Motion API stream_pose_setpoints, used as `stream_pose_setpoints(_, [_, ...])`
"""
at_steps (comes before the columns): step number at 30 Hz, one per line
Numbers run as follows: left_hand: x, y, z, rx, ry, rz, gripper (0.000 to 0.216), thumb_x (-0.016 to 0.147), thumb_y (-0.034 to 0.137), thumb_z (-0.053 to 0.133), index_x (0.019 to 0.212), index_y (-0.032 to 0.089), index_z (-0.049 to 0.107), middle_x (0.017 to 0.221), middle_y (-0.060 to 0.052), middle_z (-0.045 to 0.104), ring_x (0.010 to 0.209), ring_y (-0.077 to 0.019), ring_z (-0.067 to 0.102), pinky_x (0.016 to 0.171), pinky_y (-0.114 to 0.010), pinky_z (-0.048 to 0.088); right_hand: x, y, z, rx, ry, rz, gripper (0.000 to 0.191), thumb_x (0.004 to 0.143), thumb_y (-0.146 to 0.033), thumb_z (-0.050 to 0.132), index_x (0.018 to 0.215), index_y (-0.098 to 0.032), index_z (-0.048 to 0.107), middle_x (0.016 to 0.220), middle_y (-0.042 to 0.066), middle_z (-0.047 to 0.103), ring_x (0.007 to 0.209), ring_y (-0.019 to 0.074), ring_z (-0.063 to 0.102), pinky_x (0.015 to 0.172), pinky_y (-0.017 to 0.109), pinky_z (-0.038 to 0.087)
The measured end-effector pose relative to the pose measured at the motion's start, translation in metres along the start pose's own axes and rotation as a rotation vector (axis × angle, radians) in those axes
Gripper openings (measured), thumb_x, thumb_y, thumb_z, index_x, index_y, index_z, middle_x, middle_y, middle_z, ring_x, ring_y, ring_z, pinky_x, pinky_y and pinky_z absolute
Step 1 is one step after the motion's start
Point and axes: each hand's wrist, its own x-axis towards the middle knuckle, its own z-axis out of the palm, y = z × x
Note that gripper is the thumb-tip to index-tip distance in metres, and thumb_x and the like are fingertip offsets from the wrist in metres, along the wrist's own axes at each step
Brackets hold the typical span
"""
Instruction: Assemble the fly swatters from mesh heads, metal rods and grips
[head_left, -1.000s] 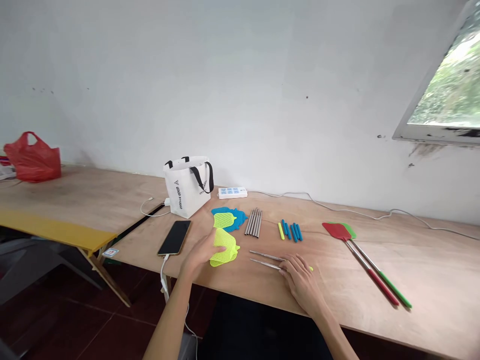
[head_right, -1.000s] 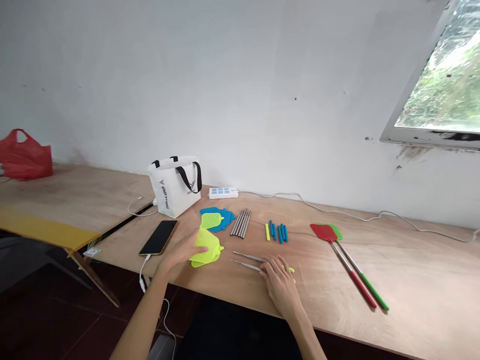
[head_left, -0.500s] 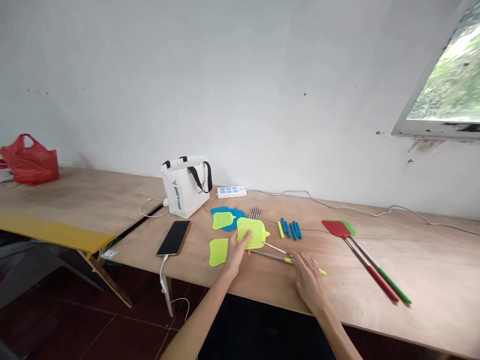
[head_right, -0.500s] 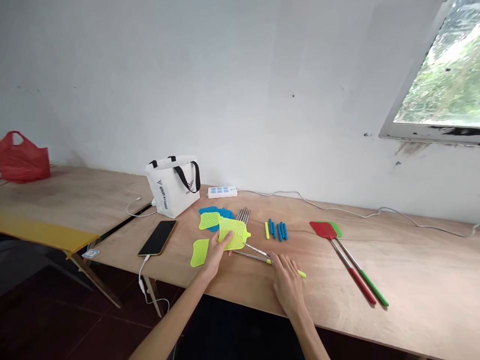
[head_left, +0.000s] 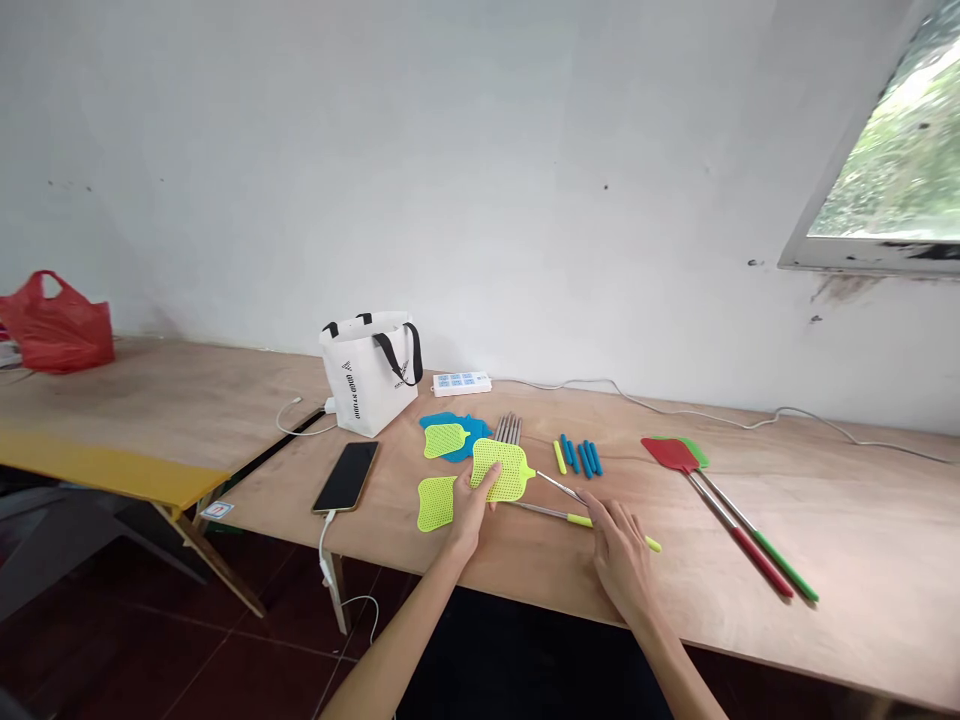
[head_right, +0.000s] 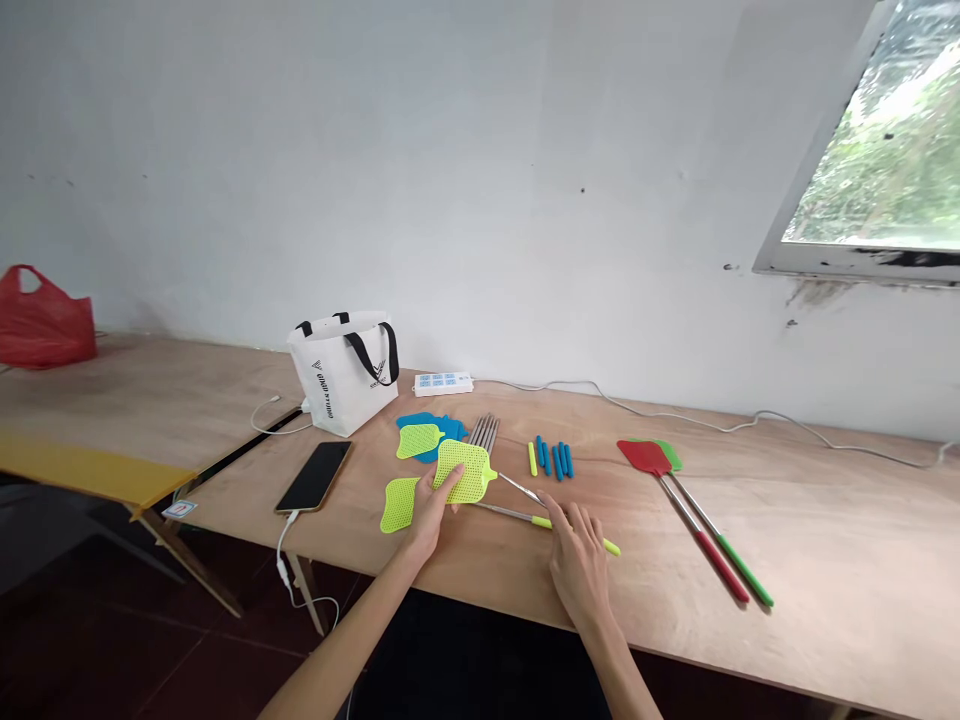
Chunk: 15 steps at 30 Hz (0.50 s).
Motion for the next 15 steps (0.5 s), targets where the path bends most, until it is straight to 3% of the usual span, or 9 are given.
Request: stream_pose_setpoints(15, [0.0002,-0.0011,0.0002,-0.016,0.014,0.0,0.046,0.069,0.048,0.083,0.099,0.015,0.071,0.07,0.0,0.066,0.055,-0.0115,0.057,0.04,-0.018,0.036,0.0,-0.0021,-0.0022,0.034,0.027,-0.004,0.061,0.093,-0.009,0.033,0.147,-0.035,0.046,0.098,0.005,0.064,0.09,0.0248,0.058,0.082,0.04,0.045])
